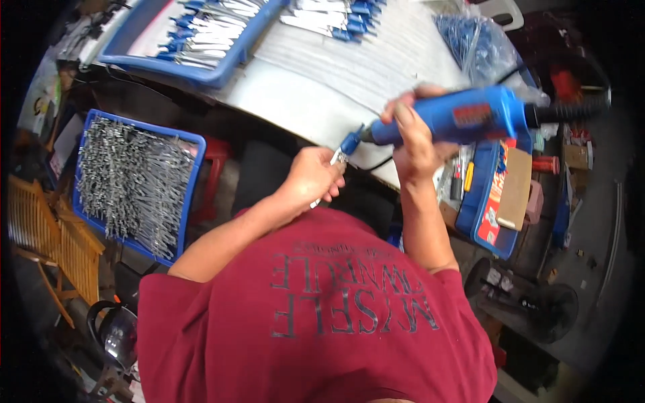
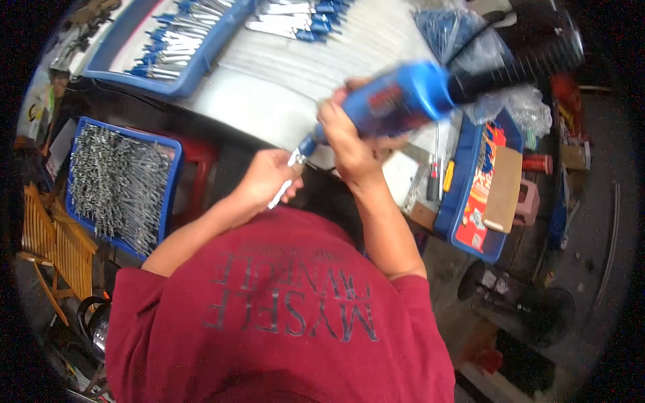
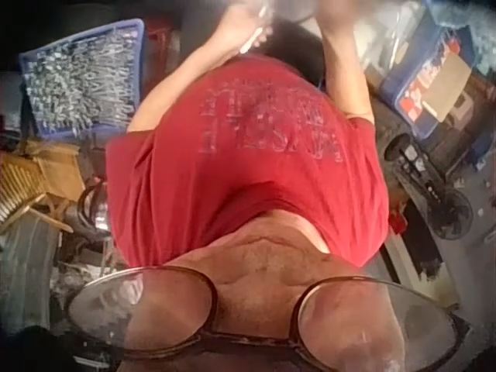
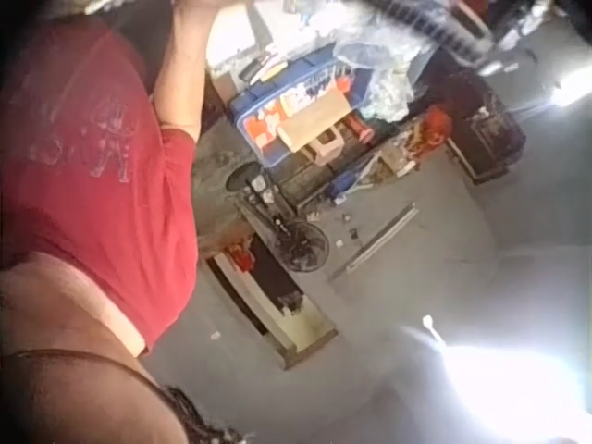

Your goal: Assembling small plastic components using an electric screwdriver at a manual workstation.

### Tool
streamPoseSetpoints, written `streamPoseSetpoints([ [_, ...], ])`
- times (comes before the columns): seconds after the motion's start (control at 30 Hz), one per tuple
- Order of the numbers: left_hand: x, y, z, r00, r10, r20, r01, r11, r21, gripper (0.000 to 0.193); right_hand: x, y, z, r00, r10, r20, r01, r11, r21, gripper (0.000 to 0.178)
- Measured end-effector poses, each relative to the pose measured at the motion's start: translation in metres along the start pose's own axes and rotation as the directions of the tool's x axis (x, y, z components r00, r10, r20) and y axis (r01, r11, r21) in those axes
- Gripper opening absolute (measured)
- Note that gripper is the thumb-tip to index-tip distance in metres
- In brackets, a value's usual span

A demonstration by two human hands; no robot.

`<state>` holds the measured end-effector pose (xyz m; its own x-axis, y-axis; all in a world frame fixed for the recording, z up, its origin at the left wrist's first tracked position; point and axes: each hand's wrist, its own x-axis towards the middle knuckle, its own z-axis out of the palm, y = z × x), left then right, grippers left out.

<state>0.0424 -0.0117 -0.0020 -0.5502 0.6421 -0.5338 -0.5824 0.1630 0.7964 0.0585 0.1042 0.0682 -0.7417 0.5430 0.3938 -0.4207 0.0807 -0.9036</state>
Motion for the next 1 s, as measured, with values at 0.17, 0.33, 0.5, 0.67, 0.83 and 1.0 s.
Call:
streamPoseSetpoints([
  [0.17, -0.006, 0.002, -0.010, 0.999, -0.033, 0.019, 0.033, 0.999, 0.000, 0.011, -0.001, -0.013, -0.014, 0.994, -0.106, -0.038, 0.109, 0.989, 0.102, 0.036],
  [0.33, -0.028, 0.036, -0.025, 0.988, 0.138, 0.070, -0.141, 0.989, 0.034, 0.012, -0.006, -0.018, -0.037, 0.987, -0.068, -0.147, 0.099, 0.972, 0.212, 0.032],
  [0.5, -0.039, 0.084, -0.063, 0.924, 0.380, -0.043, -0.379, 0.925, 0.030, 0.016, -0.006, -0.012, -0.046, 0.974, -0.126, -0.186, 0.158, 0.973, 0.171, 0.031],
  [0.67, -0.025, 0.151, -0.099, 0.772, 0.549, -0.319, -0.549, 0.830, 0.101, 0.015, -0.005, -0.010, -0.048, 0.978, -0.114, -0.175, 0.146, 0.973, 0.181, 0.032],
  [0.83, 0.009, 0.204, -0.137, 0.649, 0.627, -0.431, -0.609, 0.768, 0.200, 0.017, -0.005, -0.011, -0.045, 0.985, -0.060, -0.164, 0.097, 0.970, 0.223, 0.033],
  [1.0, 0.062, 0.235, -0.161, 0.686, 0.600, -0.411, -0.638, 0.768, 0.057, 0.016, -0.004, -0.009, -0.048, 0.980, -0.047, -0.192, 0.096, 0.962, 0.256, 0.031],
])
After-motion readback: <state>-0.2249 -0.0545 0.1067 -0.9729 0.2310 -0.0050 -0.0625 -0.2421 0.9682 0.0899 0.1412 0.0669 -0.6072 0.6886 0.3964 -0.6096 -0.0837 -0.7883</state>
